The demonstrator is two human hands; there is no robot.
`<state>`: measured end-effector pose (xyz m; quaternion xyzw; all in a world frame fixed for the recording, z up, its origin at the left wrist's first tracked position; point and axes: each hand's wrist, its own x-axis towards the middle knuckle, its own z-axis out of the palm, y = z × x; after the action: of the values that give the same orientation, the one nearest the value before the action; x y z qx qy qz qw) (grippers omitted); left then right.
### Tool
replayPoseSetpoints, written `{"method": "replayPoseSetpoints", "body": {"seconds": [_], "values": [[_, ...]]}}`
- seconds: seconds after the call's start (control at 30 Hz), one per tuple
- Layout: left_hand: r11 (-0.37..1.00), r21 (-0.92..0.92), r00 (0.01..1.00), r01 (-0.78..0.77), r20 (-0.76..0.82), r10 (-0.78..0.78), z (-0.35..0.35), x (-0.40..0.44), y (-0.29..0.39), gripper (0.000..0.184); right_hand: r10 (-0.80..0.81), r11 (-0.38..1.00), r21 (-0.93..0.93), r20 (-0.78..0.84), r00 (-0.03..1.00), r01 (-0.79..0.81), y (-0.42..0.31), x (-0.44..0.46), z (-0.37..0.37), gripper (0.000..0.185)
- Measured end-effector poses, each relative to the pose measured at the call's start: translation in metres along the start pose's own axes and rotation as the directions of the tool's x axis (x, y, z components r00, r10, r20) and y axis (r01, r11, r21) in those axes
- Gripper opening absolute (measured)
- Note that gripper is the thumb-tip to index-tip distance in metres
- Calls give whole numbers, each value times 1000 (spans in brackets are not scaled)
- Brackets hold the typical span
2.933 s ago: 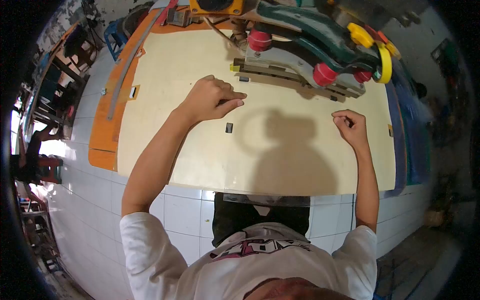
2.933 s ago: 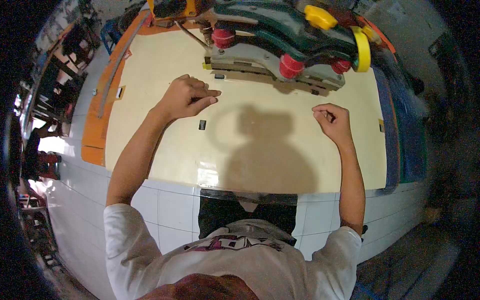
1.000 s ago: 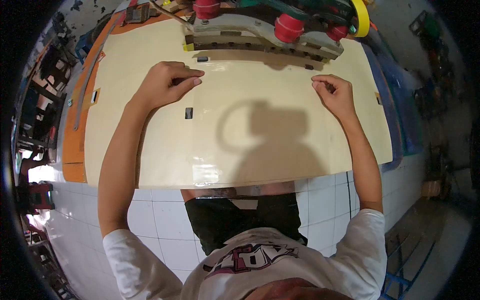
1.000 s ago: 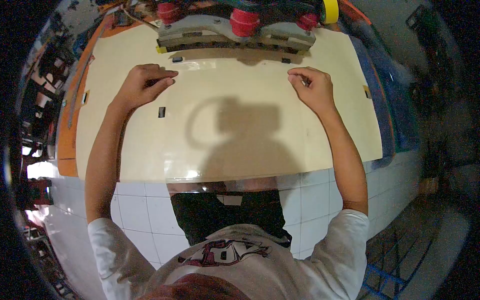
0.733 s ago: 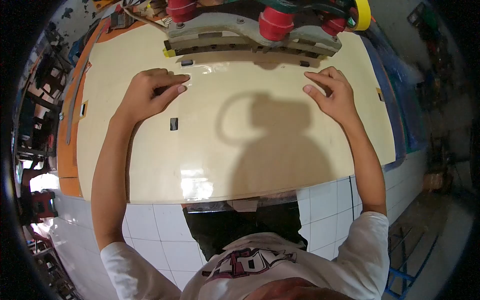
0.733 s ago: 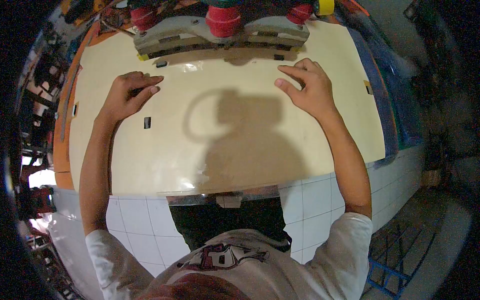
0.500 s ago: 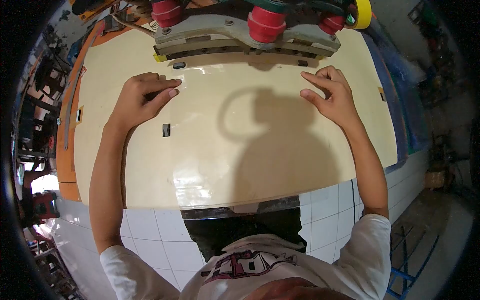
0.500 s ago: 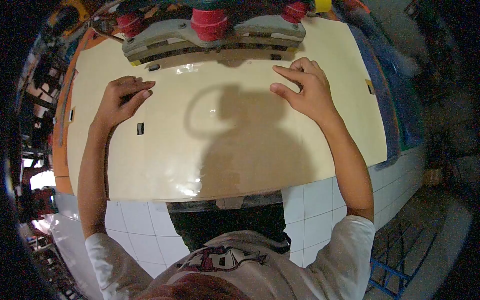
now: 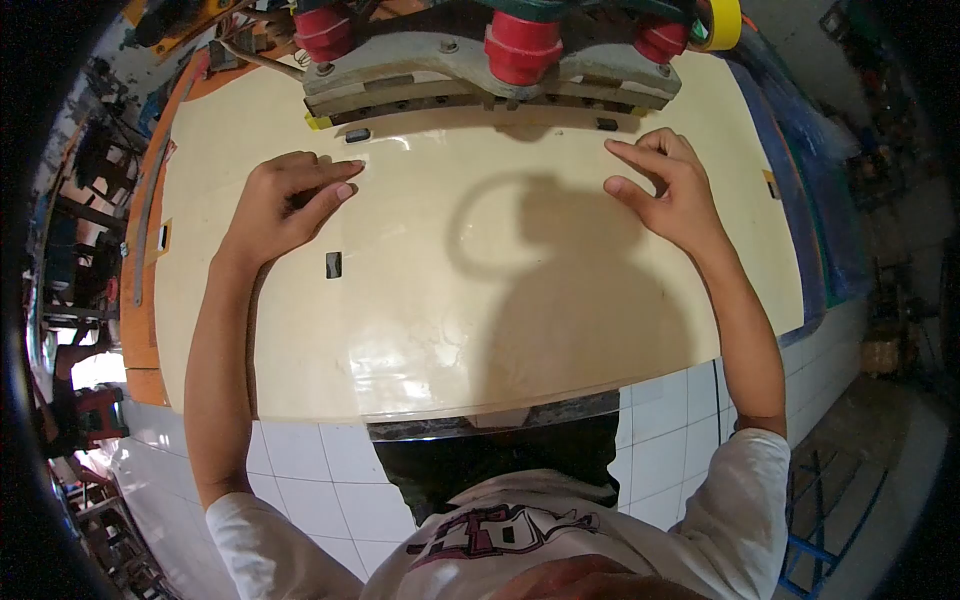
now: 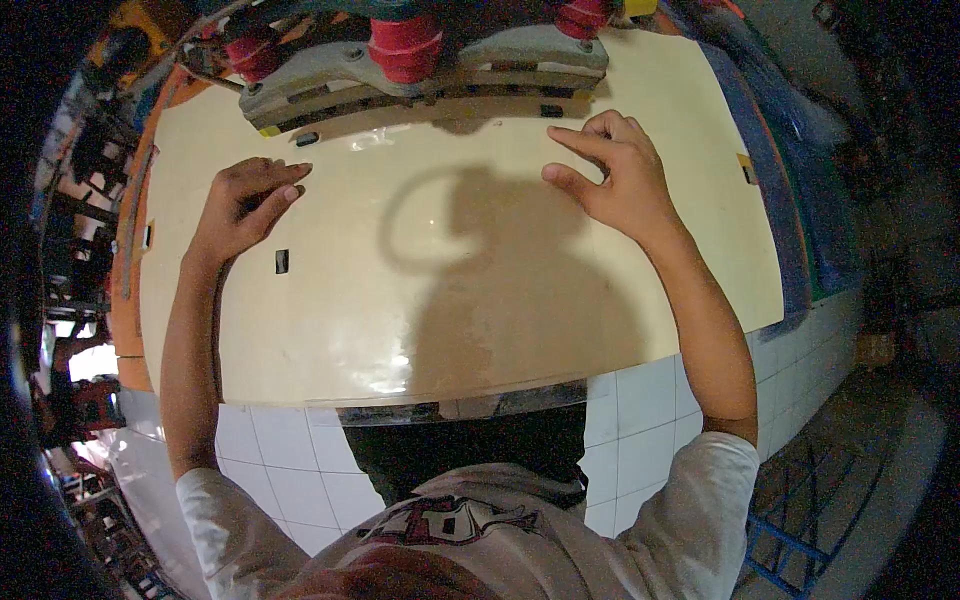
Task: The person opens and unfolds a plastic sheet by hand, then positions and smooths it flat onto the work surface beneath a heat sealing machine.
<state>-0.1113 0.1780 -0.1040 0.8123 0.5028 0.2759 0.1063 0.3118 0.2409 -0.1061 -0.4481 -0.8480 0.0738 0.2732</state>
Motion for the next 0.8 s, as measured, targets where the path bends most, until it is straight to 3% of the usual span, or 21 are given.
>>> {"method": "replayPoseSetpoints", "body": {"seconds": [0.07,0.37,0.43,0.57,0.6,0.63,0.7,0.8], "values": [[1000,20,998,20,59,-21,-2,0,1,23,-19,996,-84,19,1000,21,-2,0,-1,46],[999,31,999,24,42,-25,-2,-1,1,23,-67,993,-94,-23,997,65,1,0,0,45],[983,51,978,-177,-100,181,3,-1,-5,20,-46,998,-52,-3,999,46,-3,1,-2,44],[991,57,990,-125,-63,129,0,-3,-4,20,-24,999,-46,-1,1000,24,-4,1,0,41],[996,66,997,-63,37,61,-5,-4,-3,24,24,1000,-5,9,1000,-24,-7,0,0,41],[996,73,998,-50,32,48,-3,-4,-6,24,11,1000,3,14,1000,-11,-9,1,1,41],[986,36,981,-166,-91,169,3,-3,-12,21,27,1000,-7,20,999,-27,-10,2,1,41],[991,44,991,-123,-51,125,-1,-4,-8,21,10,1000,9,23,1000,-10,-9,2,1,41]]}}
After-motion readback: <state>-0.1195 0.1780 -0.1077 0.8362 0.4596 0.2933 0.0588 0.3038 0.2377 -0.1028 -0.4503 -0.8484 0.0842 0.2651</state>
